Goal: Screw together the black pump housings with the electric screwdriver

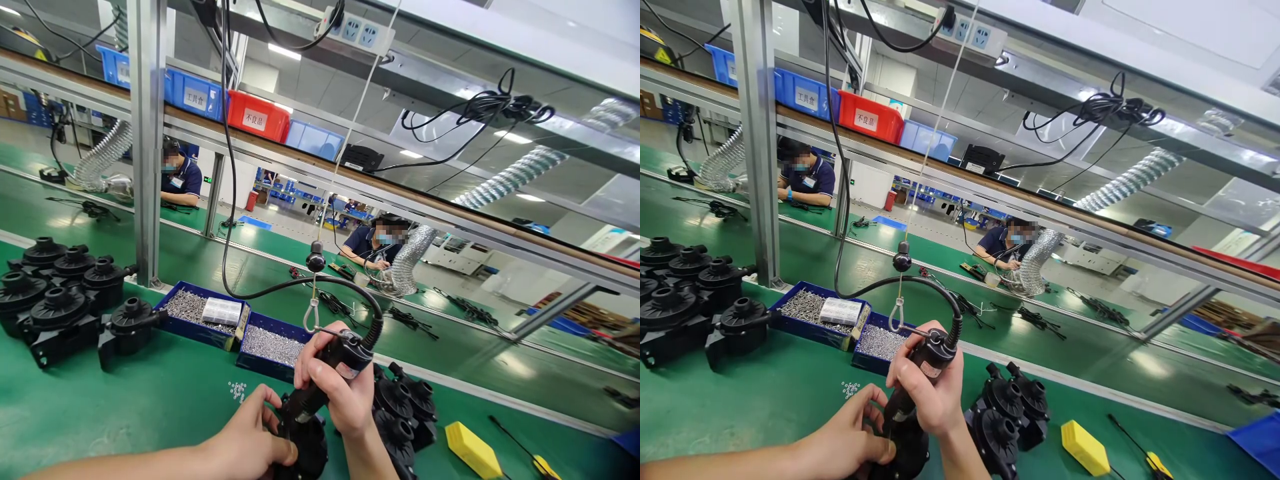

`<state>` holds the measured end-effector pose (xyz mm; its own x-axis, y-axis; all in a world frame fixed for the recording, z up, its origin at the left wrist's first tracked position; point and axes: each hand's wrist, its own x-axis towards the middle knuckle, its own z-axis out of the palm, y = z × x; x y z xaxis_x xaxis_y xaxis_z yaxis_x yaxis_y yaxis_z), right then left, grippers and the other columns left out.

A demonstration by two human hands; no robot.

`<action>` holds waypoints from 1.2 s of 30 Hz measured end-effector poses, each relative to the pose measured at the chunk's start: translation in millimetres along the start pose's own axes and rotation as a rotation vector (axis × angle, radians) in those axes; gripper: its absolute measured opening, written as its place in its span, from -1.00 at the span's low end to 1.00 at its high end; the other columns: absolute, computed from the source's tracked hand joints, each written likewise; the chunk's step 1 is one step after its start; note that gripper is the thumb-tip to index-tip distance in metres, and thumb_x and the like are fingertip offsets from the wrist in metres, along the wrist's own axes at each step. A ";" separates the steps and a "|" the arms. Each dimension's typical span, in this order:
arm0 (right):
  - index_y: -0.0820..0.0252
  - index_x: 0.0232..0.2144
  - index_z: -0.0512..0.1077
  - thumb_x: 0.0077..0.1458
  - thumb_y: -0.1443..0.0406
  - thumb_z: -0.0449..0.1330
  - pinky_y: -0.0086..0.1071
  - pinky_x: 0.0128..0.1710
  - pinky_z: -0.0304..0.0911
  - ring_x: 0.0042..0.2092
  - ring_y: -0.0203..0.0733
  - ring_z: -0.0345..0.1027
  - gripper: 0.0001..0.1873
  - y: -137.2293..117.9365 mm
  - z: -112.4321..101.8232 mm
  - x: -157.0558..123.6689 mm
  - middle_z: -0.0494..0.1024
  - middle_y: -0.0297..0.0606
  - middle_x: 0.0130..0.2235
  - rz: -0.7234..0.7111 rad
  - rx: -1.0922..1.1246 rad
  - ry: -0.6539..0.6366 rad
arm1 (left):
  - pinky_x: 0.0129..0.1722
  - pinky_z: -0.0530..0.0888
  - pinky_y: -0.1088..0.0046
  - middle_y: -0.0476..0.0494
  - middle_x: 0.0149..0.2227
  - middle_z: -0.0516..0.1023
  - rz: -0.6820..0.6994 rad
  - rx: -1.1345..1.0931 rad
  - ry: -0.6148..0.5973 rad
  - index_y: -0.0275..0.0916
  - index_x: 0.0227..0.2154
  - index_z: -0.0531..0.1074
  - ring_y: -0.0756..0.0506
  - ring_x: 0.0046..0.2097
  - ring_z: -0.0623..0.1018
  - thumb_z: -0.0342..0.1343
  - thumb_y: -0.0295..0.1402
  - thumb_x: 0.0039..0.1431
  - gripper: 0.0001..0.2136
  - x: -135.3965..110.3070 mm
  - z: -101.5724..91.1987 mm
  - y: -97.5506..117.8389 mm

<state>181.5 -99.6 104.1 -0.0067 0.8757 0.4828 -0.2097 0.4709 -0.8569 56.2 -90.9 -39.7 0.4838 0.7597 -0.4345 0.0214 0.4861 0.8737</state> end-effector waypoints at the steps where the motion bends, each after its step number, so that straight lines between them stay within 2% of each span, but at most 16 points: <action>1: 0.08 -0.23 0.38 0.21 0.13 0.46 -0.29 -0.44 0.34 -0.52 -0.17 0.47 -0.67 -0.4 0.5 -0.1 0.54 -0.43 -0.48 -0.001 -0.009 -0.008 | -0.68 0.25 0.52 0.21 -0.37 0.45 0.000 -0.002 -0.001 -0.06 -0.21 0.20 0.06 -0.59 0.35 0.32 -0.49 -0.28 -0.46 -0.2 0.1 0.4; 5: 0.05 -0.20 0.37 0.22 0.12 0.45 -0.30 -0.46 0.37 -0.40 -0.06 0.56 -0.67 0.9 1.7 -0.6 0.61 -0.32 -0.42 0.013 -0.032 -0.061 | -0.66 0.23 0.51 0.22 -0.39 0.44 0.019 -0.008 -0.006 -0.06 -0.21 0.18 0.06 -0.59 0.33 0.31 -0.48 -0.27 -0.46 -3.3 0.4 1.2; 9: 0.06 -0.24 0.32 0.22 0.13 0.42 -0.42 -0.58 0.20 -0.62 -0.27 0.32 -0.67 9.5 -1.2 -0.1 0.52 -0.43 -0.52 0.006 0.050 -0.177 | -0.67 0.25 0.50 0.23 -0.37 0.44 0.058 -0.023 0.013 -0.04 -0.20 0.16 0.04 -0.58 0.34 0.30 -0.47 -0.26 -0.45 -5.5 0.6 -0.8; 11: 0.07 -0.26 0.33 0.20 0.13 0.42 -0.43 -0.59 0.13 -0.65 -0.31 0.25 -0.67 13.3 -2.9 0.6 0.49 -0.43 -0.54 -0.002 0.063 -0.186 | -0.67 0.24 0.50 0.24 -0.38 0.43 0.059 -0.017 0.020 -0.04 -0.20 0.16 0.05 -0.59 0.33 0.30 -0.48 -0.26 -0.45 -4.5 0.8 -1.8; 13: 0.08 -0.27 0.33 0.18 0.13 0.43 -0.43 -0.58 0.15 -0.64 -0.31 0.25 -0.66 15.0 -4.2 1.0 0.49 -0.43 -0.53 0.018 0.069 -0.166 | -0.67 0.23 0.50 0.25 -0.40 0.42 0.065 -0.008 0.020 -0.04 -0.20 0.16 0.05 -0.58 0.32 0.29 -0.50 -0.26 -0.45 -3.4 1.0 -1.3; 18: 0.04 -0.24 0.32 0.15 0.14 0.46 -0.38 -0.53 0.31 -0.56 -0.20 0.42 -0.63 16.4 -7.1 0.3 0.56 -0.40 -0.48 0.044 0.108 -0.158 | -0.64 0.21 0.50 0.23 -0.40 0.42 0.077 0.001 -0.004 -0.05 -0.22 0.17 0.05 -0.57 0.32 0.29 -0.46 -0.25 -0.48 -12.3 -0.9 10.5; 22: 0.05 -0.26 0.31 0.14 0.12 0.46 -0.40 -0.55 0.27 -0.60 -0.23 0.39 -0.61 20.4 -10.0 -1.4 0.50 -0.44 -0.52 0.031 0.109 -0.211 | -0.60 0.28 0.51 0.19 -0.35 0.43 0.113 -0.019 -0.068 -0.07 -0.23 0.19 0.06 -0.54 0.36 0.30 -0.41 -0.23 -0.52 -23.6 -4.4 19.0; 25: 0.03 -0.24 0.29 0.14 0.06 0.46 -0.34 -0.52 0.33 -0.57 -0.17 0.44 -0.57 22.8 -11.7 -1.2 0.55 -0.39 -0.49 0.060 0.093 -0.223 | -0.61 0.29 0.51 0.17 -0.33 0.43 0.117 -0.013 -0.074 -0.08 -0.23 0.20 0.06 -0.55 0.36 0.32 -0.40 -0.24 -0.51 -23.5 -5.9 18.5; 28: 0.01 -0.21 0.26 0.16 0.03 0.44 -0.25 -0.48 0.41 -0.50 -0.07 0.52 -0.56 21.8 -14.6 0.9 0.63 -0.30 -0.44 0.059 0.086 -0.229 | -0.56 0.39 0.50 0.15 -0.30 0.45 0.081 0.027 -0.106 -0.09 -0.20 0.22 0.04 -0.52 0.41 0.35 -0.41 -0.26 -0.47 -17.5 -11.1 24.2; 30: 0.01 -0.18 0.28 0.18 0.06 0.44 -0.25 -0.47 0.42 -0.47 -0.04 0.56 -0.58 18.8 -17.7 2.2 0.65 -0.30 -0.43 0.034 0.079 -0.228 | -0.49 0.49 0.45 0.10 -0.27 0.49 0.081 0.162 -0.140 -0.09 -0.15 0.21 0.00 -0.48 0.48 0.34 -0.34 -0.09 -0.52 -13.2 -20.9 37.0; 32: 0.02 -0.16 0.30 0.21 0.12 0.44 -0.26 -0.44 0.40 -0.44 -0.03 0.58 -0.62 14.3 -19.8 2.4 0.66 -0.31 -0.43 0.012 0.046 -0.230 | -0.37 0.57 0.37 0.02 -0.24 0.55 0.165 0.447 -0.130 -0.10 -0.09 0.19 -0.06 -0.42 0.57 0.18 -0.29 0.21 -0.70 -9.7 -37.0 54.8; 33: 0.02 -0.15 0.31 0.23 0.14 0.44 -0.26 -0.41 0.41 -0.43 -0.04 0.58 -0.63 11.9 -19.9 2.1 0.67 -0.32 -0.43 0.006 0.020 -0.216 | -0.29 0.59 0.34 -0.03 -0.22 0.58 0.234 0.635 -0.093 -0.10 -0.07 0.19 -0.10 -0.35 0.63 0.09 -0.33 0.30 -0.78 -8.2 -46.6 63.7; 34: 0.02 -0.14 0.32 0.24 0.15 0.44 -0.25 -0.39 0.41 -0.42 -0.04 0.59 -0.64 9.4 -19.0 1.4 0.68 -0.32 -0.42 0.005 -0.011 -0.192 | -0.18 0.59 0.30 -0.08 -0.18 0.60 0.288 0.760 -0.049 -0.10 -0.07 0.22 -0.16 -0.24 0.67 0.09 -0.39 0.30 -0.79 -6.8 -56.6 71.6; 36: 0.04 -0.12 0.35 0.25 0.16 0.44 -0.25 -0.36 0.42 -0.40 -0.04 0.61 -0.66 4.8 -14.6 -0.3 0.68 -0.31 -0.40 0.006 -0.075 -0.121 | 0.03 0.53 0.19 -0.17 -0.17 0.62 0.347 0.953 0.037 -0.12 -0.14 0.30 -0.31 -0.03 0.67 0.19 -0.52 0.15 -0.72 -3.8 -74.5 81.8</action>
<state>194.8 -96.0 97.2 -0.1267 0.8612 0.4922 -0.1352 0.4765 -0.8687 -9.1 -21.9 17.2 0.5692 0.8140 -0.1163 0.5816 -0.2986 0.7567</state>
